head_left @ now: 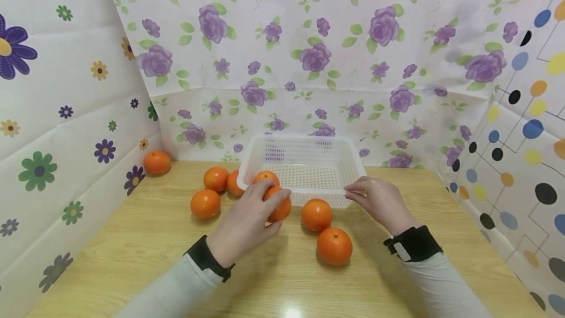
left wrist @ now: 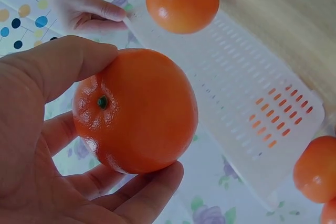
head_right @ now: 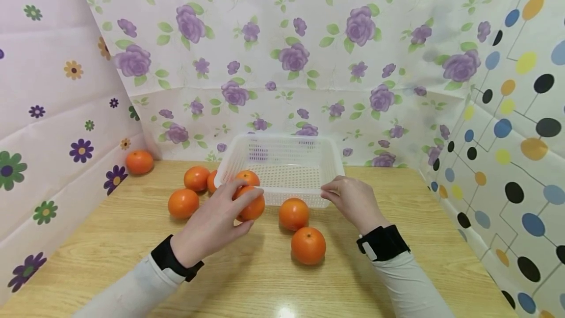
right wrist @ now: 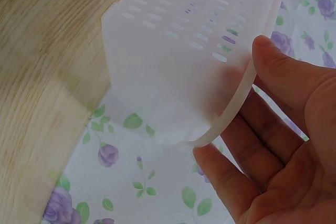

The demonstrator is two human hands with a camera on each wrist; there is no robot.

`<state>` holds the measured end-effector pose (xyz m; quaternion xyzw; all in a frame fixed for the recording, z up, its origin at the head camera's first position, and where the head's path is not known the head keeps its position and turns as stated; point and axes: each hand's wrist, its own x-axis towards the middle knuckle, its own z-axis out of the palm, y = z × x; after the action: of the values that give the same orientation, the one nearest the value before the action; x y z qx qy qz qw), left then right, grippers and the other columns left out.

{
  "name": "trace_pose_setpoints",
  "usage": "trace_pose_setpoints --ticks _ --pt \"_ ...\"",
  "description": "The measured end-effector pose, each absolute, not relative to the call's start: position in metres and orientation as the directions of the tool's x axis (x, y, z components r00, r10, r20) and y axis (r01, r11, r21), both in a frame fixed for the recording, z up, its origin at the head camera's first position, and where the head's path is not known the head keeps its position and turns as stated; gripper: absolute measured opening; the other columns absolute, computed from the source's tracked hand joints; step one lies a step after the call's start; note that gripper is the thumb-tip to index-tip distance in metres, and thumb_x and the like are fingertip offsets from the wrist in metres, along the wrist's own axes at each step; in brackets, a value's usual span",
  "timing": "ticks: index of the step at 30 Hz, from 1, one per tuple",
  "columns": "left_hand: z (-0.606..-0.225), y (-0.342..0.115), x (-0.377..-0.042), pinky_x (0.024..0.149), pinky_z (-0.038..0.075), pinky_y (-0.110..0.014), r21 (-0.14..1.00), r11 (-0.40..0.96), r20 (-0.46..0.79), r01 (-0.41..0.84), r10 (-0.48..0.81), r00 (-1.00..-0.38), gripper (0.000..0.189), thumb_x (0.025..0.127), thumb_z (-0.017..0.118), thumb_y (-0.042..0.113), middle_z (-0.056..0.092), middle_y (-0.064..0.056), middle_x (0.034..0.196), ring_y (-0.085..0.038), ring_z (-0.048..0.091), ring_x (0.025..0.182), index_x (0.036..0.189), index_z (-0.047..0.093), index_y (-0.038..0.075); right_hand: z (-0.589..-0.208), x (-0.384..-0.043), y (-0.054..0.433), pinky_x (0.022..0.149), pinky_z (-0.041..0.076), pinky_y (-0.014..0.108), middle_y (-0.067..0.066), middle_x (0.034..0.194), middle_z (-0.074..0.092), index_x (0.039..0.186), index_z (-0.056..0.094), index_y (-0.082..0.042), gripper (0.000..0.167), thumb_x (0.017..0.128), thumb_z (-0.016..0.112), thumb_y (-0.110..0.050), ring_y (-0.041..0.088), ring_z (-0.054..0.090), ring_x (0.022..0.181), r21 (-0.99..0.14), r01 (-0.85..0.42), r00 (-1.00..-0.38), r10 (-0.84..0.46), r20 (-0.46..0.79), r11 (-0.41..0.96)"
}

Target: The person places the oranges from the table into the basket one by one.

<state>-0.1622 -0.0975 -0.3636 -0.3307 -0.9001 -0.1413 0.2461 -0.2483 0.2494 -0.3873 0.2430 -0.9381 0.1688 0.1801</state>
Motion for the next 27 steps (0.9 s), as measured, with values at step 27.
trace_pose_setpoints --ticks 27 --pt "-0.335 -0.096 -0.195 0.088 0.062 -0.046 0.069 0.782 0.539 0.619 0.493 -0.683 0.056 0.090 0.092 0.017 0.056 -0.022 0.139 -0.040 0.062 0.112 0.141 0.068 0.013 -0.388 -0.249 0.251 0.076 0.062 0.046 0.000 0.101 0.081 0.113 0.088 -0.010 0.020 0.098 0.086 -0.024 0.019 0.073 0.083 -0.219 -0.534 -0.803 -0.410 0.433 0.816"
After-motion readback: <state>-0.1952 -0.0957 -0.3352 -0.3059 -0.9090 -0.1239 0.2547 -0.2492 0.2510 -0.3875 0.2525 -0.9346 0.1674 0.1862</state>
